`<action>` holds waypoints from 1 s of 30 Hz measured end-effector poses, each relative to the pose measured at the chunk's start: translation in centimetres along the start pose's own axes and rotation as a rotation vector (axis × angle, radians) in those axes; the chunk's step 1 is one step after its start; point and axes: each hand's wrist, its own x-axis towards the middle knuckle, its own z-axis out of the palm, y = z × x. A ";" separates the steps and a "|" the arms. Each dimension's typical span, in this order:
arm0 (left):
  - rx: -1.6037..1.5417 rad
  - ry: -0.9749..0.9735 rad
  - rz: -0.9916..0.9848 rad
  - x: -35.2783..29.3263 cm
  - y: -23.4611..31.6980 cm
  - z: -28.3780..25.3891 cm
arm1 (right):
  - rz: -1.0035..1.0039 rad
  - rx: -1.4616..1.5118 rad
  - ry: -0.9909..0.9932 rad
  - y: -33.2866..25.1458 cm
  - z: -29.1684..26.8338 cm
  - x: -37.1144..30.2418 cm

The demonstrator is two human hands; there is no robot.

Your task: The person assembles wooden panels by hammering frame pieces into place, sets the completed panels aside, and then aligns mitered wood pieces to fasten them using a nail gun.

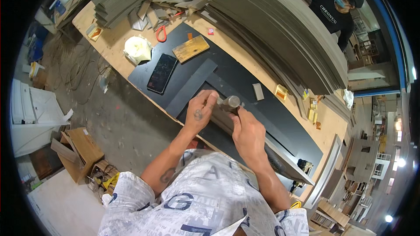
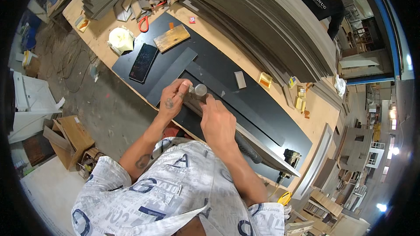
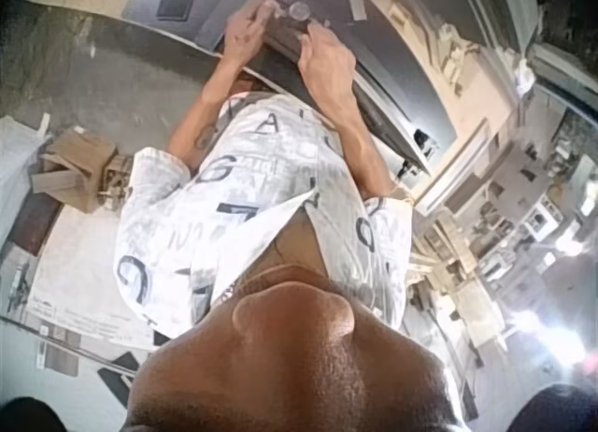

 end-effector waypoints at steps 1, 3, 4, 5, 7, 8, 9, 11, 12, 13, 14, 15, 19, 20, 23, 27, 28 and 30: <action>0.003 0.002 -0.004 0.0 0.0 0.0 | -0.024 0.070 0.087 -0.4 -0.4 -0.2; 0.029 -0.013 0.052 0.1 -0.1 0.0 | -0.046 0.144 0.171 -0.5 -0.5 -0.5; 0.030 -0.019 0.053 0.1 -0.1 0.1 | -0.044 0.139 0.173 -0.3 -0.2 -0.4; 0.034 -0.018 0.020 0.2 0.0 0.1 | -0.043 0.133 0.176 -0.1 0.0 -0.4; 0.037 -0.027 -0.009 0.2 0.0 0.2 | 0.010 0.060 0.066 0.4 -0.1 -0.1; 0.032 -0.015 -0.014 0.1 -0.1 0.3 | 0.058 -0.014 -0.050 0.6 -0.2 0.1; 0.028 -0.004 -0.020 0.2 -0.1 0.3 | 0.066 -0.016 -0.043 0.7 -0.4 -0.1; 0.040 -0.022 -0.019 0.3 0.0 0.1 | 0.037 0.087 0.118 0.5 -1.2 -0.9; 0.052 -0.043 -0.017 0.3 0.1 0.1 | 0.037 0.088 0.117 0.8 -1.2 -1.2; 0.052 -0.054 -0.015 0.3 0.1 0.3 | 0.019 0.079 0.124 1.1 -1.0 -1.7; 0.070 -0.007 0.049 0.4 0.2 0.5 | 0.002 0.069 0.132 1.4 -0.9 -2.0; 0.088 0.039 0.113 0.4 0.3 0.6 | 0.013 0.068 0.140 1.6 -1.0 -2.0; 0.297 -0.100 0.496 0.1 -1.0 -0.5 | 0.063 -0.002 0.037 2.1 -0.8 -1.9; 0.295 -0.112 0.501 0.3 -1.1 -1.1 | 0.067 0.013 0.032 2.2 -0.8 -1.9; 0.331 -0.173 0.593 0.7 -1.7 -2.1 | 0.091 0.025 -0.001 2.3 -1.2 -1.8; 0.338 -0.157 0.672 1.0 -2.2 -2.3 | 0.070 0.046 0.047 1.5 -2.2 -1.6; 0.355 -0.172 0.673 1.0 -2.3 -2.3 | 0.066 0.104 0.122 1.2 -2.3 -1.7; 0.366 -0.198 0.671 1.1 -2.2 -2.2 | 0.074 0.157 0.197 1.2 -1.9 -1.8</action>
